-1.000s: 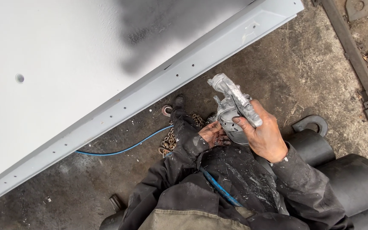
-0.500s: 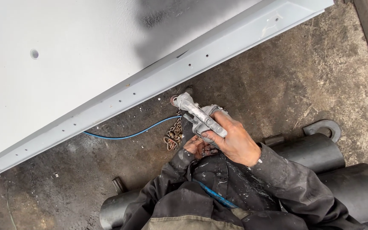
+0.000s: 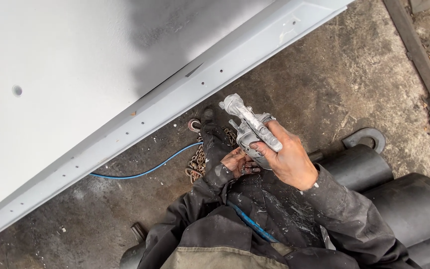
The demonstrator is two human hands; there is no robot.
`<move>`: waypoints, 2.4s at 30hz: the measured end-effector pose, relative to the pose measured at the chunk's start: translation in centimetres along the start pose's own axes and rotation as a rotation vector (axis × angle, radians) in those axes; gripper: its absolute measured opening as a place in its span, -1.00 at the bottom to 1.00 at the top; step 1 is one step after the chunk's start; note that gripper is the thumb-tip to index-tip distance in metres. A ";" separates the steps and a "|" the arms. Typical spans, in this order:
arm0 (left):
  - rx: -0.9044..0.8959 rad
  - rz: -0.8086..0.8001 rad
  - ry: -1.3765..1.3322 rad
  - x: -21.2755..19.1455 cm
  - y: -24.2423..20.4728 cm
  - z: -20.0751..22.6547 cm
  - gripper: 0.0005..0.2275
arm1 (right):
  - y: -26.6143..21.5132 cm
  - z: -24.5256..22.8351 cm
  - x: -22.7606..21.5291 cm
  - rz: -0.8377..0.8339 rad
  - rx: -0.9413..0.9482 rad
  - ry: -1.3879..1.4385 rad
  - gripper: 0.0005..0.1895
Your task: The person uses a spray gun to apply black paint onto a large white metal panel. They move the spray gun in steady horizontal strokes to cover the surface, including the edges and areas around circular holes.
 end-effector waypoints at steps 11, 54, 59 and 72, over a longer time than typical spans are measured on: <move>-0.045 -0.195 0.189 6.7 3.8 2.0 -0.55 | -0.8 0.6 -4.0 0.217 0.075 -0.017 -0.64; 0.257 0.235 -0.047 -7.5 -5.2 -0.7 -0.66 | 3.7 -0.9 5.9 -0.278 -0.062 0.041 -0.68; 0.236 0.216 -0.053 -2.8 -6.5 1.4 -0.70 | 4.4 -2.8 6.8 -0.384 -0.065 0.015 -0.60; -0.015 -0.133 0.047 6.5 1.7 4.6 -0.51 | 4.0 -4.5 -1.2 0.167 0.110 -0.094 -0.72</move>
Point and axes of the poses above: each hand's wrist, its own y-axis towards the middle knuckle, its own x-axis out of the palm, z = x × y, the point moved 1 cm from there along y, towards the middle knuckle, and after that the axes turned 10 degrees about -z, right-handed, at the moved point
